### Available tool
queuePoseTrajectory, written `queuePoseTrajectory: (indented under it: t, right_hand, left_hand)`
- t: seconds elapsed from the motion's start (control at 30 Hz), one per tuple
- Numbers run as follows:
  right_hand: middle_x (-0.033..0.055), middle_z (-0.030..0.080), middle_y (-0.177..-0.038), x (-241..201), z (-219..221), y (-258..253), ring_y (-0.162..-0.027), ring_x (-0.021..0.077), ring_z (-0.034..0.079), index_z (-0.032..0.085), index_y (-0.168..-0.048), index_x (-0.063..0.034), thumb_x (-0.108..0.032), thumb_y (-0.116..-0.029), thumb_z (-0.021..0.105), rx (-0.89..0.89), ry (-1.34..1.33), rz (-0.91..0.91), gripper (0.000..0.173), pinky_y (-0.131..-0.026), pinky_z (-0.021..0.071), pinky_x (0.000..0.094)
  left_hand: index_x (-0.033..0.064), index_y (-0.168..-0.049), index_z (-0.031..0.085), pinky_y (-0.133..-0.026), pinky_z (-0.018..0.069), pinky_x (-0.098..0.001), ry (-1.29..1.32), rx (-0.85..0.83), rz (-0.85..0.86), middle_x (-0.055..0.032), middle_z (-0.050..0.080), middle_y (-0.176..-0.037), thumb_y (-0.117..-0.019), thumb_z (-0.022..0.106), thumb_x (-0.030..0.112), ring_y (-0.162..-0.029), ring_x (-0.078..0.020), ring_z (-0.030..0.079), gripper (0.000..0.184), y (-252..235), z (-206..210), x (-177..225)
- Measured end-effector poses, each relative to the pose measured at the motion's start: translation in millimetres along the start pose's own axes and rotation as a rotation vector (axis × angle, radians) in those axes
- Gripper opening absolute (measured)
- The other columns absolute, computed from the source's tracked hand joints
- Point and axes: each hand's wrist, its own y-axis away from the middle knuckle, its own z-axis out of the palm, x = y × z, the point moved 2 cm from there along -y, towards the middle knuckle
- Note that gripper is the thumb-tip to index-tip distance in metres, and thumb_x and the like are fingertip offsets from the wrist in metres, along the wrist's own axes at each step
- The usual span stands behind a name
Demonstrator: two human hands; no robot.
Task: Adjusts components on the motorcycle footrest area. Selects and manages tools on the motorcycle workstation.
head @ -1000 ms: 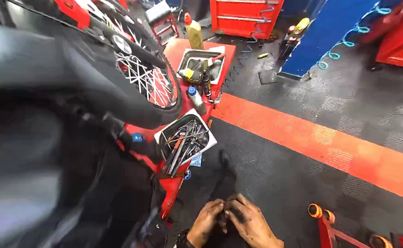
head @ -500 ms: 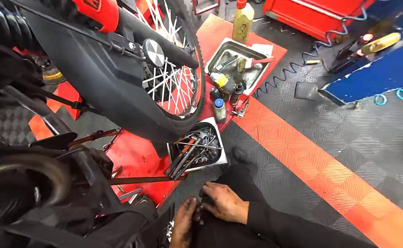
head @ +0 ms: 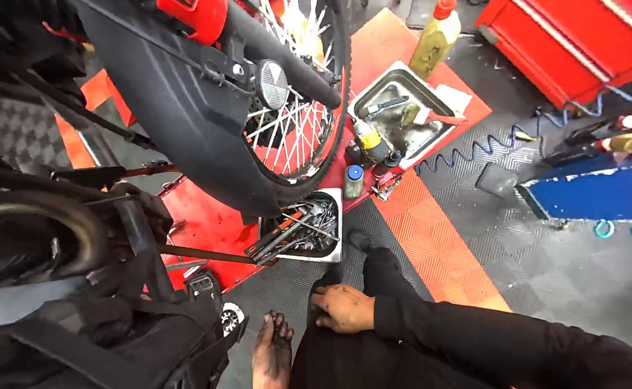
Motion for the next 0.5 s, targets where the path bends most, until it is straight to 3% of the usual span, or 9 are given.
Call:
queuePoseTrajectory:
  t: [0.07, 0.2, 0.33, 0.5]
  right_hand:
    - [0.0189, 0.066, -0.119, 16.2, -16.4, 11.2, -0.109, 0.0389, 0.066, 0.065, -0.122, -0.0077, -0.040, -0.0999, 0.061, -0.044, 0.027, 0.065, 0.039, -0.092, 0.0528, 0.0617]
    - [0.0173, 0.068, -0.118, 55.9, -48.1, 27.7, -0.110, 0.0373, 0.066, 0.067, -0.122, -0.0092, -0.042, -0.1016, 0.058, -0.068, 0.093, 0.185, 0.040, -0.094, 0.0514, 0.0615]
    - [0.0140, 0.071, -0.109, 100.4, -76.4, 32.8, -0.102, 0.0340, 0.069, 0.070, -0.119, -0.0113, -0.042, -0.0995, 0.062, -0.027, 0.191, 0.240, 0.037, -0.089, 0.0549, 0.0594]
    - [0.0086, 0.074, -0.099, 134.0, -123.6, 21.3, -0.093, 0.0282, 0.072, 0.071, -0.116, -0.0139, -0.039, -0.0987, 0.065, 0.151, 0.077, 0.327, 0.031, -0.084, 0.0566, 0.0602]
  left_hand:
    - [0.0057, -0.105, 0.063, -0.061, 0.0587, -0.0250, 0.068, 0.014, 0.011, -0.0051, 0.067, -0.084, -0.1110, 0.037, 0.020, -0.066, -0.0114, 0.065, 0.030, 6.9, 10.8, -12.9]
    - [0.0058, -0.104, 0.064, -0.060, 0.0590, -0.0253, 0.150, 0.070, 0.027, -0.0045, 0.067, -0.083, -0.1121, 0.037, 0.025, -0.065, -0.0112, 0.065, 0.034, 19.2, 29.9, -33.3]
    - [0.0085, -0.093, 0.062, -0.055, 0.0563, -0.0234, 0.260, 0.116, 0.065, -0.0018, 0.062, -0.072, -0.1123, 0.035, 0.031, -0.057, -0.0098, 0.061, 0.040, 30.2, 32.3, -46.1]
    - [0.0114, -0.082, 0.060, -0.048, 0.0504, -0.0197, 0.404, 0.165, 0.158, 0.0027, 0.054, -0.062, -0.1116, 0.032, 0.041, -0.049, -0.0066, 0.054, 0.050, 44.2, 10.1, -66.2]
